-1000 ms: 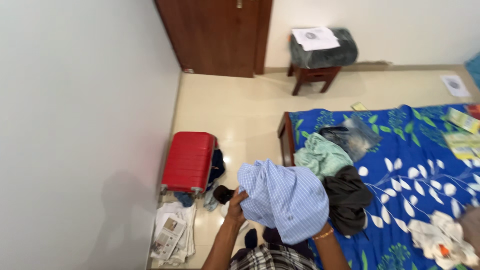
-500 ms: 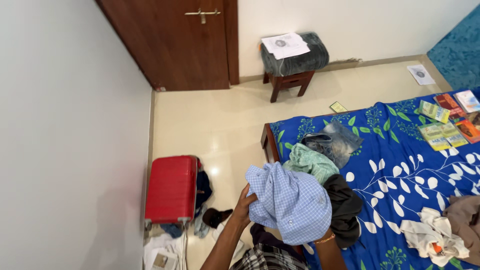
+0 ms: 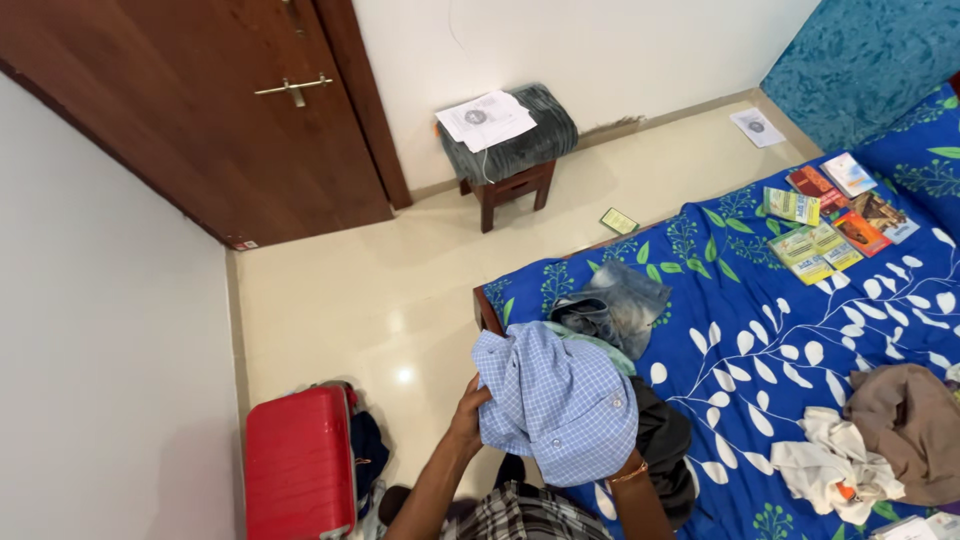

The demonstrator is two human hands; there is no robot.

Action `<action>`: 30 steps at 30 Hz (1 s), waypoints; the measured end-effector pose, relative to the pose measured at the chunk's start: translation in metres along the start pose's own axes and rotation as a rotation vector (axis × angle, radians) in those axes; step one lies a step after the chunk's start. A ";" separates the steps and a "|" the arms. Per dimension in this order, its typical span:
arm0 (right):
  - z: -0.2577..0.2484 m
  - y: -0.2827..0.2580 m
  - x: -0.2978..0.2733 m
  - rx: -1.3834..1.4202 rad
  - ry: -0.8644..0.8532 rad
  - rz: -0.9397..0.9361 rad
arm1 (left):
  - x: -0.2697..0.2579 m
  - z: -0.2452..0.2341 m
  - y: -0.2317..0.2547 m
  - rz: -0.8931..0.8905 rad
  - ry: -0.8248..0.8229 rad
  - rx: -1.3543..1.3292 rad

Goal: The person moves books and clothes from a wooden wardrobe to a bed. They repeatedly take items from the wardrobe and place them on the bed, which already has some items on it.

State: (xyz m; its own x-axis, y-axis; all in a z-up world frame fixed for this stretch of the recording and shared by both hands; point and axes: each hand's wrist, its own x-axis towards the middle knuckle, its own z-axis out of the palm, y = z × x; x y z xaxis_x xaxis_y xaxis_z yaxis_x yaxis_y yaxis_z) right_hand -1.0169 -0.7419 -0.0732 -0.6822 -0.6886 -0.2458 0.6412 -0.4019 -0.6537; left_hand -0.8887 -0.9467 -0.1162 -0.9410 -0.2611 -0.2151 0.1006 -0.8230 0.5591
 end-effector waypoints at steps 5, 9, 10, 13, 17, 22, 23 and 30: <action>-0.017 -0.016 0.017 0.022 0.038 -0.004 | 0.048 0.002 -0.004 -0.007 -0.046 0.003; -0.032 -0.031 0.030 0.055 0.087 -0.053 | 0.084 0.005 -0.007 -0.084 -0.069 0.017; -0.036 -0.034 0.032 0.066 0.106 -0.071 | 0.094 0.005 -0.008 -0.116 -0.070 0.024; -0.046 -0.045 0.035 0.106 0.160 -0.122 | 0.126 0.012 -0.013 -0.237 -0.015 0.040; -0.064 -0.071 0.035 0.147 0.258 -0.242 | 0.176 0.032 -0.021 -0.373 -0.111 0.091; -0.077 -0.099 0.035 0.220 0.377 -0.389 | 0.243 0.078 -0.031 -0.517 -0.286 0.186; -0.078 -0.103 0.038 0.233 0.399 -0.421 | 0.258 0.087 -0.035 -0.561 -0.305 0.177; -0.131 -0.135 0.046 0.305 0.548 -0.571 | 0.365 0.102 -0.134 -0.848 -0.421 0.145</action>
State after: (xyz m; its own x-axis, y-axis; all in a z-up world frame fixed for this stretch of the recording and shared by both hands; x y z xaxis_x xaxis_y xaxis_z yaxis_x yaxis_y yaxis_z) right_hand -1.1812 -0.6407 -0.0900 -0.9534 0.0275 -0.3004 0.1600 -0.7982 -0.5807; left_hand -1.2785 -0.8806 -0.1875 -0.7241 0.6191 -0.3041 -0.6820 -0.5768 0.4496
